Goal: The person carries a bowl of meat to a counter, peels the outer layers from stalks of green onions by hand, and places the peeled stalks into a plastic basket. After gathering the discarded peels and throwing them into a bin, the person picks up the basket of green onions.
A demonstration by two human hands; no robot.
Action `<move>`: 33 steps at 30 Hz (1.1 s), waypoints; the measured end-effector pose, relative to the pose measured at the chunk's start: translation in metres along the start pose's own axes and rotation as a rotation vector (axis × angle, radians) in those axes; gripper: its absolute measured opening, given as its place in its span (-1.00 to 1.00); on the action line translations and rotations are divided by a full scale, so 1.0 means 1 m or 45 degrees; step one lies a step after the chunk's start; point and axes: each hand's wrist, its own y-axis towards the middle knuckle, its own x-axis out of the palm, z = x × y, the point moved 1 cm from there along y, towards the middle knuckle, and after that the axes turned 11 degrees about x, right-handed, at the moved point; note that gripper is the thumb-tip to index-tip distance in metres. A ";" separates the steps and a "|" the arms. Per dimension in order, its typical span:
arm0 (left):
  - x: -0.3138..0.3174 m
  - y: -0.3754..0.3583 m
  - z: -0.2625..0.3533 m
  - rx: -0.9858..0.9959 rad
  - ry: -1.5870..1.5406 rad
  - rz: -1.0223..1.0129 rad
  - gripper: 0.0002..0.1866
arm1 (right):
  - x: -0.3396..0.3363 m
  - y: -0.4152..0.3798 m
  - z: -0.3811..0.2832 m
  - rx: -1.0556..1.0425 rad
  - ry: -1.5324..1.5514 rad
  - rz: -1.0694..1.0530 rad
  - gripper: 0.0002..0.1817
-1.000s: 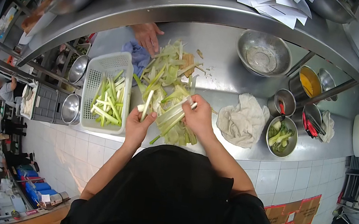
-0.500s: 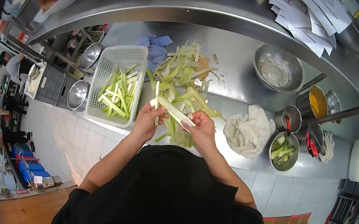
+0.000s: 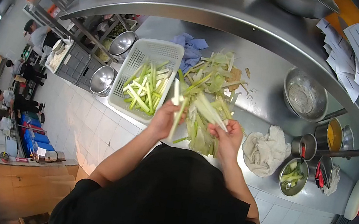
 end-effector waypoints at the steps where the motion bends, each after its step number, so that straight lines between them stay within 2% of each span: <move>1: -0.003 0.002 0.011 0.067 0.125 0.014 -0.77 | -0.007 0.010 -0.006 -0.001 -0.005 0.012 -0.79; 3: -0.028 0.011 0.044 0.153 0.504 0.266 -0.75 | -0.033 0.030 -0.013 -0.081 -0.330 -0.067 -0.74; 4: -0.043 0.020 0.062 0.381 0.724 0.163 -0.75 | -0.049 0.037 -0.013 -0.085 -0.335 -0.014 -0.74; 5: -0.051 0.027 0.078 0.555 0.904 0.272 -0.74 | -0.064 0.045 -0.014 -0.245 -0.781 0.211 -0.73; 6: -0.054 0.029 0.099 0.584 1.033 0.272 -0.70 | -0.074 0.049 -0.018 -0.395 -1.228 0.428 -0.71; 7: -0.065 0.036 0.114 0.562 1.228 0.312 -0.69 | -0.077 0.043 -0.026 -0.389 -1.233 0.454 -0.71; 8: -0.074 0.042 0.123 0.539 1.425 0.354 -0.66 | -0.072 0.032 -0.038 -0.573 -1.578 0.569 -0.74; 9: -0.081 0.045 0.121 0.532 1.417 0.337 -0.66 | -0.068 0.024 -0.044 -0.761 -1.924 0.678 -0.75; 10: -0.084 0.046 0.117 0.713 1.974 0.428 -0.63 | -0.065 0.021 -0.043 -0.647 -1.914 0.668 -0.79; 11: -0.086 0.048 0.111 0.901 2.529 0.515 -0.59 | -0.060 0.016 -0.045 -0.641 -1.917 0.689 -0.79; 12: -0.070 0.044 0.104 1.035 2.432 0.423 -0.55 | -0.049 0.009 -0.049 -0.334 -1.893 0.545 -0.80; 13: -0.054 0.040 0.092 1.036 2.428 0.399 -0.55 | -0.042 0.004 -0.047 -0.029 -1.844 0.398 -0.80; 14: -0.038 0.036 0.077 0.971 2.257 0.267 -0.55 | -0.042 0.005 -0.036 -0.019 -1.839 0.416 -0.80; 16: 0.003 0.023 0.046 0.780 1.972 0.038 -0.54 | -0.050 0.018 -0.003 -0.230 -1.873 0.267 -0.78; 17: 0.020 0.017 0.032 0.659 1.858 -0.078 -0.53 | -0.049 0.025 0.007 -0.192 -1.971 0.247 -0.74; 18: 0.024 0.016 0.017 0.665 1.843 -0.147 -0.53 | -0.048 0.032 0.017 -0.143 -2.060 0.250 -0.69; 20: 0.033 0.013 -0.023 0.812 1.854 -0.536 -0.52 | -0.051 0.041 0.036 -0.059 -2.035 0.228 -0.67; 21: 0.040 0.009 -0.035 0.824 1.821 -0.635 -0.52 | -0.045 0.036 0.031 -0.051 -2.049 0.216 -0.68; 24: 0.045 0.003 -0.052 0.673 1.802 -0.807 -0.51 | -0.043 0.027 0.009 -0.072 -1.957 0.276 -0.67; 26: 0.046 0.003 -0.051 0.536 1.859 -0.666 -0.52 | -0.047 0.019 -0.002 -0.117 -1.862 0.293 -0.67; 27: 0.049 0.004 -0.049 0.521 1.869 -0.701 -0.52 | -0.048 0.015 -0.012 -0.186 -1.704 0.300 -0.66; 29: 0.051 0.006 -0.049 0.349 1.656 -0.659 -0.55 | -0.050 0.006 -0.025 -0.234 -1.533 0.310 -0.65; 31: 0.053 0.007 -0.057 0.298 1.572 -0.707 -0.57 | -0.046 0.000 -0.032 -0.325 -1.114 0.337 -0.67; 32: 0.063 0.003 -0.059 0.209 1.476 -0.727 -0.58 | -0.042 -0.003 -0.034 -0.311 -1.104 0.342 -0.67; 33: 0.070 0.000 -0.063 0.122 1.376 -0.743 -0.58 | -0.039 -0.005 -0.033 -0.086 -0.741 0.286 -0.68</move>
